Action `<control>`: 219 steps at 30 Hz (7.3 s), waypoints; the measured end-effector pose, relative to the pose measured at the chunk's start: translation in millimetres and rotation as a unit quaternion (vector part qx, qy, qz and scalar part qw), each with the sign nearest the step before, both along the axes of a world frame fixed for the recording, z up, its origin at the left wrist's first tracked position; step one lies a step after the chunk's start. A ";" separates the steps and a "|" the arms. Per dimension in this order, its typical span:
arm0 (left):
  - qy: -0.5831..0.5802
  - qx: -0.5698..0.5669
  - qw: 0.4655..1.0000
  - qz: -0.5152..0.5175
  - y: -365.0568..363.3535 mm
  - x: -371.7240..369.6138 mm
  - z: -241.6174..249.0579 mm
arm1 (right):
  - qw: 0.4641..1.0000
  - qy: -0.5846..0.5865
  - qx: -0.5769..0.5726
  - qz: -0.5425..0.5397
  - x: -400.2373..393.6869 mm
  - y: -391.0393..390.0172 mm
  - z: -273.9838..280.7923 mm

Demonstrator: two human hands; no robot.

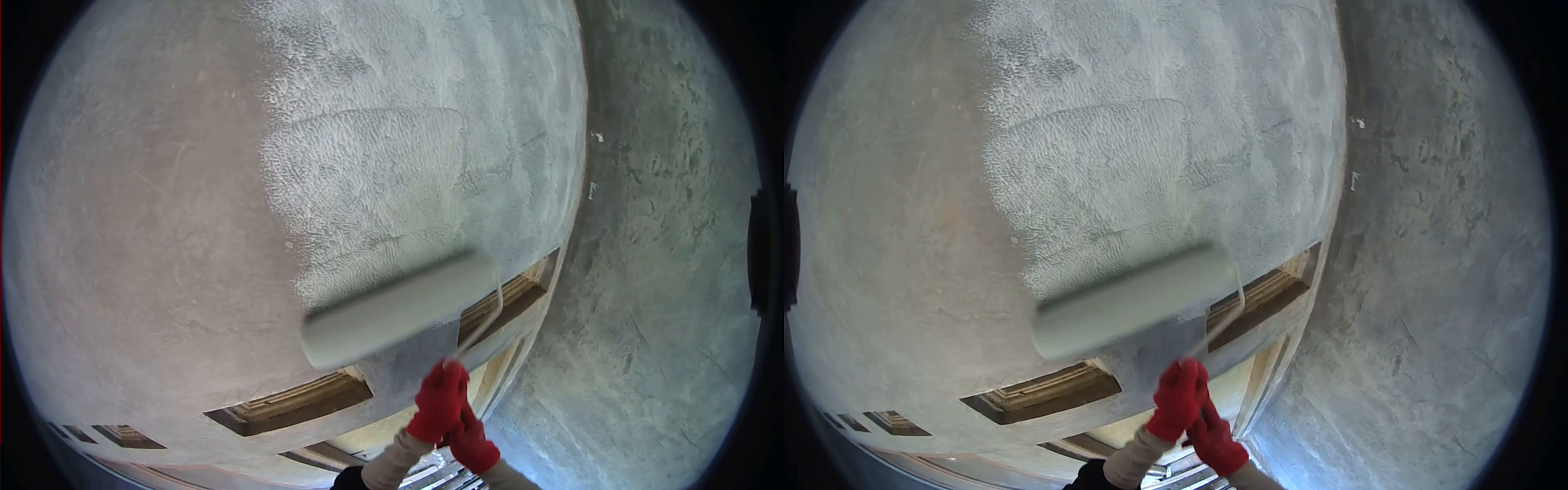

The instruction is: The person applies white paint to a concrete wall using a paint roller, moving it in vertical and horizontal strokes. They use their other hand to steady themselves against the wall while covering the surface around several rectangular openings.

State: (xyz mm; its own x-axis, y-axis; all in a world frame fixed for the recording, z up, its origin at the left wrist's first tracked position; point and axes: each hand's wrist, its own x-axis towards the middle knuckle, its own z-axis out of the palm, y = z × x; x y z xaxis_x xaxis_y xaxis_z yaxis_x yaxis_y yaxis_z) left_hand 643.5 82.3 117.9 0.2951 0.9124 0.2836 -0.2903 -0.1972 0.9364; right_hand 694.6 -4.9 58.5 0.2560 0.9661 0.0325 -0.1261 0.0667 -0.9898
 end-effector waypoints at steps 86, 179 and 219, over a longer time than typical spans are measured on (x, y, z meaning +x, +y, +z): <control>-0.138 0.099 0.985 -0.016 -28.8 -59.4 38.1 | 0.921 -0.272 0.216 -0.173 -4.8 0.5 243.6; 0.029 0.636 0.633 0.440 51.6 -264.3 277.4 | 0.890 -0.301 0.245 -0.239 -45.2 28.9 409.9; 0.051 0.654 0.623 0.427 52.9 -270.7 278.5 | 0.768 -0.439 0.373 -0.281 -70.4 45.4 587.3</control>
